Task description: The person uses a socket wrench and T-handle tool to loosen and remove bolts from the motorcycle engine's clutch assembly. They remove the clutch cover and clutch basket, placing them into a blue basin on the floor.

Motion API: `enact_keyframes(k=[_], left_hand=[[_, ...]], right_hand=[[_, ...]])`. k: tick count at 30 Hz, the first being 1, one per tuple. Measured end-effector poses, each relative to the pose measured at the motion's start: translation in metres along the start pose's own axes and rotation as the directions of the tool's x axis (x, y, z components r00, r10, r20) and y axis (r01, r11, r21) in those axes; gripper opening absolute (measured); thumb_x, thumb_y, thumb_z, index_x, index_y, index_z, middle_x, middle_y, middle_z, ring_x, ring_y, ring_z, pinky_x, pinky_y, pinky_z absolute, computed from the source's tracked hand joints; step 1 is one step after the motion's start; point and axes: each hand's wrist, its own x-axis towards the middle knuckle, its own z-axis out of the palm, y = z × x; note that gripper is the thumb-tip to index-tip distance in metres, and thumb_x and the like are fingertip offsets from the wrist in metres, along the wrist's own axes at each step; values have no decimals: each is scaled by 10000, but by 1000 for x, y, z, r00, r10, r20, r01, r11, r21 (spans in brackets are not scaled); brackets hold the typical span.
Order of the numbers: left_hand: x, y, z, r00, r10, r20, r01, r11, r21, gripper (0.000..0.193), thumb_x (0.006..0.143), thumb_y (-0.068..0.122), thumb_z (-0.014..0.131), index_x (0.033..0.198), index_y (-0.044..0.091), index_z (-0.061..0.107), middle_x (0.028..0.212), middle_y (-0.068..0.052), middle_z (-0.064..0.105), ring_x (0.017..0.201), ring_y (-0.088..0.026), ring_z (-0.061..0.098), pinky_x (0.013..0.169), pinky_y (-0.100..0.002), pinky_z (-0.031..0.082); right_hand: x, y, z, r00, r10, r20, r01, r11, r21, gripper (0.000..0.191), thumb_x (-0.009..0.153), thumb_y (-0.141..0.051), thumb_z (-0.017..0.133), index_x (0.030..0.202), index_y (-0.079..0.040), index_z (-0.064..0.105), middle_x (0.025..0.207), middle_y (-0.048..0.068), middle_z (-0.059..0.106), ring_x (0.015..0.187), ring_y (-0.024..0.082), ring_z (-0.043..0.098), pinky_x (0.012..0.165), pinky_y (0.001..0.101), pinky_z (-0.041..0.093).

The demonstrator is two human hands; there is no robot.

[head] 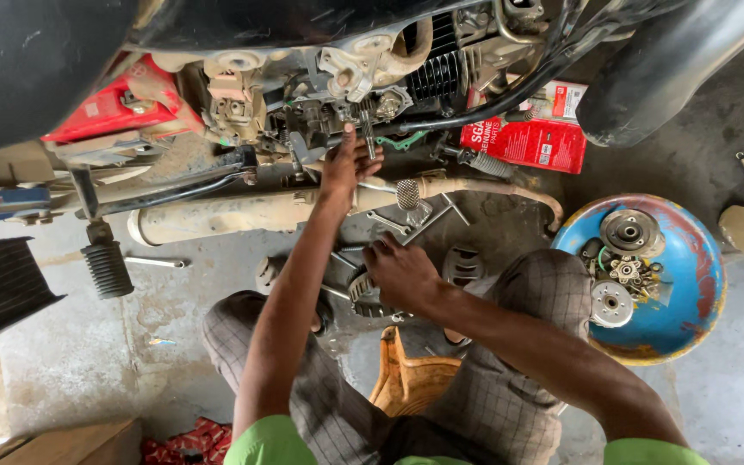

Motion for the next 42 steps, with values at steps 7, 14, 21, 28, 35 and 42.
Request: enact_keyframes(k=[7, 14, 21, 28, 35, 42], left_hand=[[32, 4, 27, 992, 120, -46, -128, 955, -267, 475, 964, 372, 651, 1157, -62, 636, 1005, -246, 770, 812, -309, 775, 666, -367, 638], [33, 4, 20, 993, 94, 75, -66, 948, -310, 499, 957, 417, 651, 1140, -46, 655, 1055, -208, 777, 906, -287, 796, 772, -369, 680], [20, 14, 21, 1000, -1, 20, 3, 993, -117, 646, 962, 589, 529, 1116, -25, 651, 1008, -192, 766, 868, -267, 779, 738, -420, 649], [15, 16, 17, 997, -56, 53, 67, 968, -243, 664, 907, 595, 468, 1163, 9, 648, 1024, -201, 772, 846, -277, 781, 759, -413, 657], [34, 15, 25, 998, -29, 54, 42, 959, -280, 658, 865, 528, 647, 1182, -48, 651, 1100, -185, 773, 973, -288, 788, 806, -363, 637], [34, 19, 26, 998, -14, 53, 31, 944, -328, 681, 832, 516, 692, 1228, -29, 591, 1105, -207, 763, 998, -322, 771, 815, -378, 684]], right_hand=[[-9, 11, 4, 994, 68, 89, -58, 992, -112, 541, 817, -177, 697, 1278, 27, 503, 1258, 199, 594, 1335, 341, 445, 745, 451, 599], [-16, 27, 9, 997, 50, -65, -60, 986, -158, 430, 750, -160, 750, 1110, 0, 578, 1150, 148, 635, 1252, 295, 527, 711, 394, 598], [-19, 19, 6, 997, 70, -41, -72, 996, -46, 399, 821, -174, 702, 1153, 3, 568, 1181, 169, 634, 1268, 322, 518, 829, 463, 573], [-13, 17, 1, 998, 56, 41, -49, 986, -157, 392, 852, -151, 678, 1183, 24, 562, 1222, 201, 627, 1331, 343, 487, 817, 440, 592], [-10, 14, 4, 999, 43, -10, -45, 978, -202, 451, 845, -243, 713, 1181, 20, 567, 1189, 200, 633, 1289, 341, 497, 850, 488, 565], [-12, 10, 3, 998, 53, 31, -45, 977, -209, 468, 839, -250, 735, 1187, 11, 563, 1195, 174, 638, 1309, 332, 482, 841, 475, 570]])
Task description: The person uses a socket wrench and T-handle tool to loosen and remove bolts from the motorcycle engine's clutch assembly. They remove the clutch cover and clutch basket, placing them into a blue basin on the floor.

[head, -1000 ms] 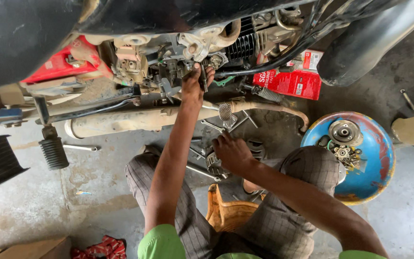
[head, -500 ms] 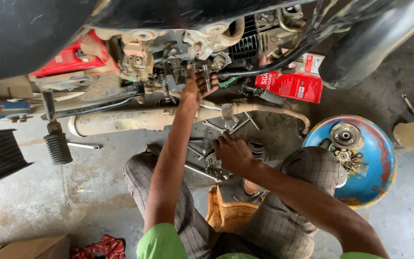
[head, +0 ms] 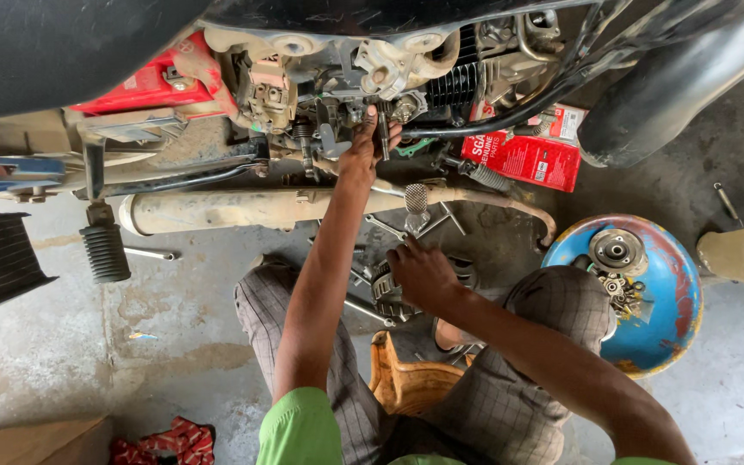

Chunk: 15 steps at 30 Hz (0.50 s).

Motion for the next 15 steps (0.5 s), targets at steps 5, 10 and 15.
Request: enact_keyframes(k=[5, 10, 15], left_hand=[[-21, 15, 0, 992, -87, 93, 65, 974, 217, 662, 933, 552, 550, 1260, -20, 619, 1125, -202, 764, 1017, -297, 766, 842, -380, 655], [-35, 22, -5, 951, -136, 277, 47, 951, 307, 443, 947, 385, 602, 1225, 43, 642, 1179, -170, 750, 1068, -269, 772, 906, -405, 612], [-4, 7, -17, 975, -135, 177, 71, 943, 325, 316, 1009, 300, 599, 1127, 18, 681, 1065, -140, 746, 958, -277, 779, 849, -391, 629]], right_hand=[[-1, 0, -3, 1000, 27, -10, -26, 998, 54, 489, 808, -251, 749, 1180, 7, 563, 1200, 157, 637, 1286, 301, 501, 835, 465, 574], [-2, 5, -4, 999, 22, -29, -20, 998, 56, 458, 798, -212, 748, 1160, 6, 572, 1179, 164, 645, 1280, 305, 514, 830, 453, 577], [1, 6, -1, 1000, -4, 23, 3, 1000, 26, 477, 774, -168, 745, 1180, 12, 570, 1189, 163, 642, 1299, 319, 506, 839, 431, 586]])
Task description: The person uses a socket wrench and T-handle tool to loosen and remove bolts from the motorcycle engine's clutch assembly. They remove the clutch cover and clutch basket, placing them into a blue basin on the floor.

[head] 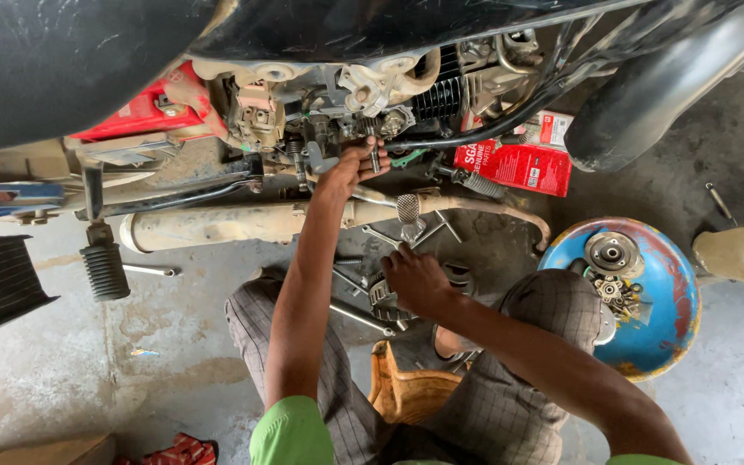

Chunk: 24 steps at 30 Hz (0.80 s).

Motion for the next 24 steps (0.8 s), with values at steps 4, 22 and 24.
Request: enact_keyframes(k=[4, 22, 24], left_hand=[[21, -10, -3, 991, -23, -129, 27, 999, 31, 281, 1013, 262, 595, 1091, 9, 691, 951, -116, 736, 821, -256, 765, 717, -395, 649], [10, -7, -2, 991, -75, -110, 83, 994, 76, 230, 1053, 219, 521, 1048, 44, 670, 943, -89, 728, 856, -244, 765, 803, -406, 641], [14, -6, -3, 989, -98, -109, 105, 993, 58, 190, 1037, 196, 517, 1038, 67, 656, 915, -82, 714, 816, -245, 761, 780, -425, 650]], right_hand=[[3, -1, 1, 998, -9, 59, 8, 1000, 19, 563, 789, -209, 752, 1239, 43, 525, 1220, 207, 609, 1262, 342, 501, 824, 439, 595], [-2, 1, 7, 999, 18, 34, -20, 999, 35, 548, 801, -212, 746, 1249, 18, 531, 1237, 178, 620, 1337, 327, 459, 914, 455, 563], [-3, 2, 8, 999, 30, 25, -32, 998, 60, 551, 803, -226, 753, 1247, 15, 533, 1249, 179, 613, 1344, 328, 455, 920, 468, 556]])
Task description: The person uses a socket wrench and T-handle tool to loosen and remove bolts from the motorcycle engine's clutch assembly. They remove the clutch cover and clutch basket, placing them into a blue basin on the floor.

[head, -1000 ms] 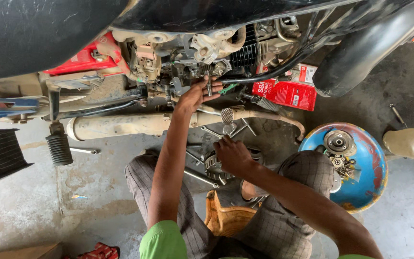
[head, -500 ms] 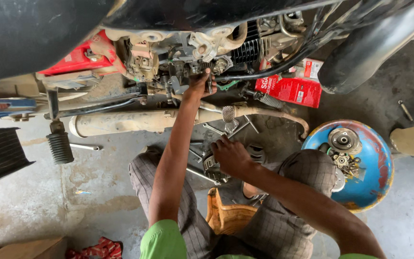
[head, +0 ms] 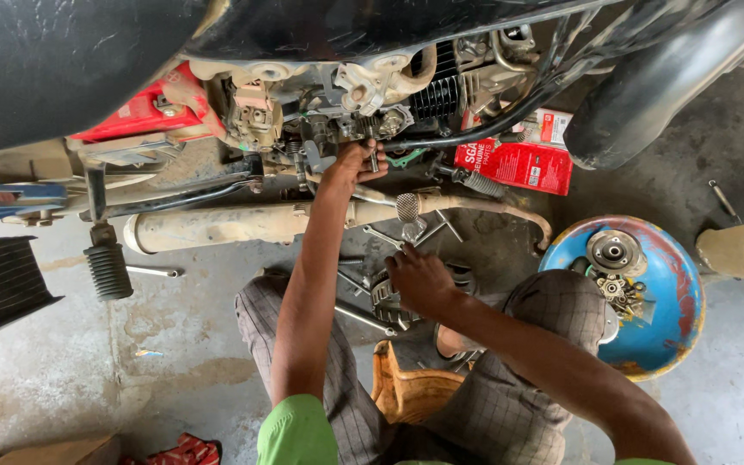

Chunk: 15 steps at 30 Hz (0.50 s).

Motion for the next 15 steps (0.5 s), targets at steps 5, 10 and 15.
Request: enact_keyframes(k=[5, 10, 15], left_hand=[[-12, 1, 3, 996, 87, 33, -91, 986, 141, 270, 1061, 293, 524, 1049, 61, 662, 934, -97, 745, 830, -231, 777, 800, -389, 671], [-56, -6, -27, 961, 258, -96, -168, 826, 538, 404, 1052, 346, 605, 1384, 227, 409, 1070, -49, 721, 944, -220, 739, 848, -418, 626], [-113, -17, -112, 839, 544, -22, -165, 292, 942, 223, 988, 160, 602, 1168, 118, 727, 1145, -128, 763, 976, -308, 738, 830, -456, 617]], right_hand=[[2, 7, -10, 997, 51, -50, -48, 996, 71, 478, 887, -274, 739, 1232, 4, 560, 1253, 171, 622, 1308, 316, 505, 923, 509, 555], [17, 18, -35, 956, 186, -228, -146, 972, 182, 641, 752, -184, 826, 1317, -13, 576, 1256, 202, 626, 1107, 310, 625, 839, 458, 596], [50, 12, -70, 704, 197, -682, 33, 950, 309, 564, 651, -74, 853, 1167, 40, 657, 1080, 233, 696, 982, 362, 674, 790, 471, 587]])
